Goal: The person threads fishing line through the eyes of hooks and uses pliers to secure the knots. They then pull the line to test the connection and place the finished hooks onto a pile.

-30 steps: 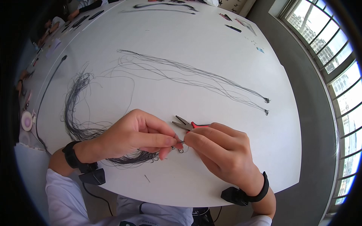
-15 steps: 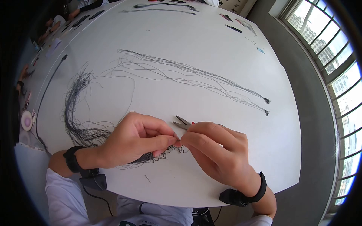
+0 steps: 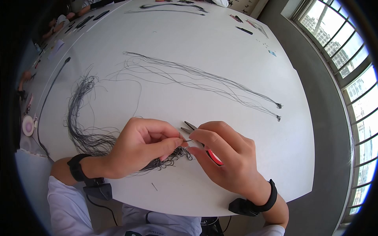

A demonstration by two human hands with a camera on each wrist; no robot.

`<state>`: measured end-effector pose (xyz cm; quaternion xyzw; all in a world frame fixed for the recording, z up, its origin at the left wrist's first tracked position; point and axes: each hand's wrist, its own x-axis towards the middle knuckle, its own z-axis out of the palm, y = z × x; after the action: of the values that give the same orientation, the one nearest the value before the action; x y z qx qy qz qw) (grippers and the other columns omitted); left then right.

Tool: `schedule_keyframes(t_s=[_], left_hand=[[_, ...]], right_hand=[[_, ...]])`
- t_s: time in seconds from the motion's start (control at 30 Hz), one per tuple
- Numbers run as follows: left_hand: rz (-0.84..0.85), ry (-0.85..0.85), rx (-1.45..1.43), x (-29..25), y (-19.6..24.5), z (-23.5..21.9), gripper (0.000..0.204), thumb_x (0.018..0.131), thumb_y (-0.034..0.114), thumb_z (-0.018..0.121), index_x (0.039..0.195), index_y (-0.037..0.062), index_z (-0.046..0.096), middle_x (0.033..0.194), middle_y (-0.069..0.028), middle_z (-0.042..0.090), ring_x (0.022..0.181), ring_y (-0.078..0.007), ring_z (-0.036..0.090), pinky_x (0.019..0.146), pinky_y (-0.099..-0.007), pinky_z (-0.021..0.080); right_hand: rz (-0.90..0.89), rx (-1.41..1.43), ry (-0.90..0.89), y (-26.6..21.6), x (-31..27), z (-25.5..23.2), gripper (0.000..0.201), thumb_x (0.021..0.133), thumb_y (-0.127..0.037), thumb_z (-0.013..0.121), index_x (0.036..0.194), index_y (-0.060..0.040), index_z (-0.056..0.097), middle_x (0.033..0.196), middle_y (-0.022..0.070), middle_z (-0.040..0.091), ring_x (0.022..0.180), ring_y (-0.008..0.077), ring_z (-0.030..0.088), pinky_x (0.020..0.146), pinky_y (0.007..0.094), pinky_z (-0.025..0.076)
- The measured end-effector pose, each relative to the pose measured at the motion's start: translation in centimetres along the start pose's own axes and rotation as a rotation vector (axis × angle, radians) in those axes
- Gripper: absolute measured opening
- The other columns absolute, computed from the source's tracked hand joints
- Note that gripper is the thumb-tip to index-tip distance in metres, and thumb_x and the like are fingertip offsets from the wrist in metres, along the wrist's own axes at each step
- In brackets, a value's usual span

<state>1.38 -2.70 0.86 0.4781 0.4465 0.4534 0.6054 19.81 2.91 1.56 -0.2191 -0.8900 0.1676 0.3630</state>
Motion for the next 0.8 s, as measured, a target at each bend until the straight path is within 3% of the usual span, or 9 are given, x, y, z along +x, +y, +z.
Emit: schedule_keyframes(t_s=[0.17, 0.37, 0.47, 0.53, 0.57, 0.63, 0.8], left_hand=[[-0.004, 0.006, 0.000, -0.1, 0.0, 0.1, 0.014, 0.088, 0.003, 0.053, 0.092, -0.0070, 0.062, 0.066, -0.0011, 0.056, 0.059, -0.0040, 0.049, 0.052, -0.0178, 0.039], [0.045, 0.041, 0.009, 0.0, -0.1, 0.0, 0.014, 0.088, 0.003, 0.053, 0.092, -0.0076, 0.062, 0.065, -0.0013, 0.055, 0.057, -0.0034, 0.046, 0.054, -0.0178, 0.039], [0.121, 0.117, 0.012, 0.5, -1.0, -0.4, 0.015, 0.087, 0.003, 0.053, 0.092, -0.0082, 0.062, 0.065, -0.0014, 0.055, 0.057, -0.0035, 0.044, 0.056, -0.0181, 0.039], [0.123, 0.140, -0.016, 0.7, -0.9, -0.8, 0.016, 0.087, 0.003, 0.053, 0.092, -0.0086, 0.062, 0.065, -0.0012, 0.054, 0.058, -0.0037, 0.043, 0.057, -0.0183, 0.039], [0.124, 0.158, -0.045, 0.8, -0.9, -1.0, 0.016, 0.086, 0.003, 0.053, 0.092, -0.0089, 0.062, 0.065, -0.0011, 0.054, 0.058, -0.0039, 0.042, 0.059, -0.0186, 0.039], [0.133, 0.174, -0.067, 1.1, -1.2, -1.3, 0.017, 0.086, 0.004, 0.053, 0.092, -0.0091, 0.062, 0.065, -0.0005, 0.052, 0.058, -0.0041, 0.041, 0.058, -0.0186, 0.038], [0.124, 0.183, -0.083, 1.3, -1.1, -1.6, 0.018, 0.086, 0.006, 0.053, 0.092, -0.0091, 0.061, 0.064, 0.0009, 0.049, 0.058, -0.0044, 0.040, 0.056, -0.0184, 0.035]], right_hand=[[-0.172, -0.093, 0.029, 0.7, -0.1, 0.2, 0.023, 0.064, 0.005, 0.071, 0.082, -0.0032, 0.059, 0.075, 0.0064, 0.059, 0.060, 0.0177, 0.059, 0.046, 0.0264, 0.045], [-0.046, -0.089, 0.012, 0.5, -0.1, 0.1, 0.020, 0.065, 0.006, 0.068, 0.079, -0.0039, 0.057, 0.075, 0.0063, 0.059, 0.059, 0.0204, 0.057, 0.047, 0.0273, 0.044], [0.035, -0.167, -0.051, 0.8, -0.2, -0.5, 0.021, 0.064, 0.002, 0.070, 0.077, -0.0040, 0.055, 0.081, 0.0072, 0.059, 0.069, 0.0231, 0.058, 0.055, 0.0307, 0.046], [0.142, -0.280, -0.214, 0.6, -0.4, -1.0, 0.023, 0.064, -0.004, 0.073, 0.078, -0.0042, 0.055, 0.094, 0.0101, 0.056, 0.087, 0.0266, 0.055, 0.069, 0.0352, 0.046], [0.138, -0.276, -0.215, 0.6, -0.7, -1.1, 0.023, 0.064, -0.004, 0.073, 0.078, -0.0042, 0.055, 0.094, 0.0101, 0.056, 0.087, 0.0266, 0.055, 0.069, 0.0352, 0.046], [0.256, -0.327, -0.387, 0.5, -1.1, -1.1, 0.024, 0.066, -0.010, 0.072, 0.079, -0.0031, 0.054, 0.102, 0.0122, 0.052, 0.097, 0.0291, 0.050, 0.077, 0.0378, 0.044], [0.199, -0.318, -0.423, 1.4, -1.5, -0.6, 0.017, 0.072, -0.008, 0.065, 0.081, 0.0005, 0.052, 0.102, 0.0138, 0.050, 0.094, 0.0311, 0.049, 0.079, 0.0394, 0.043]])
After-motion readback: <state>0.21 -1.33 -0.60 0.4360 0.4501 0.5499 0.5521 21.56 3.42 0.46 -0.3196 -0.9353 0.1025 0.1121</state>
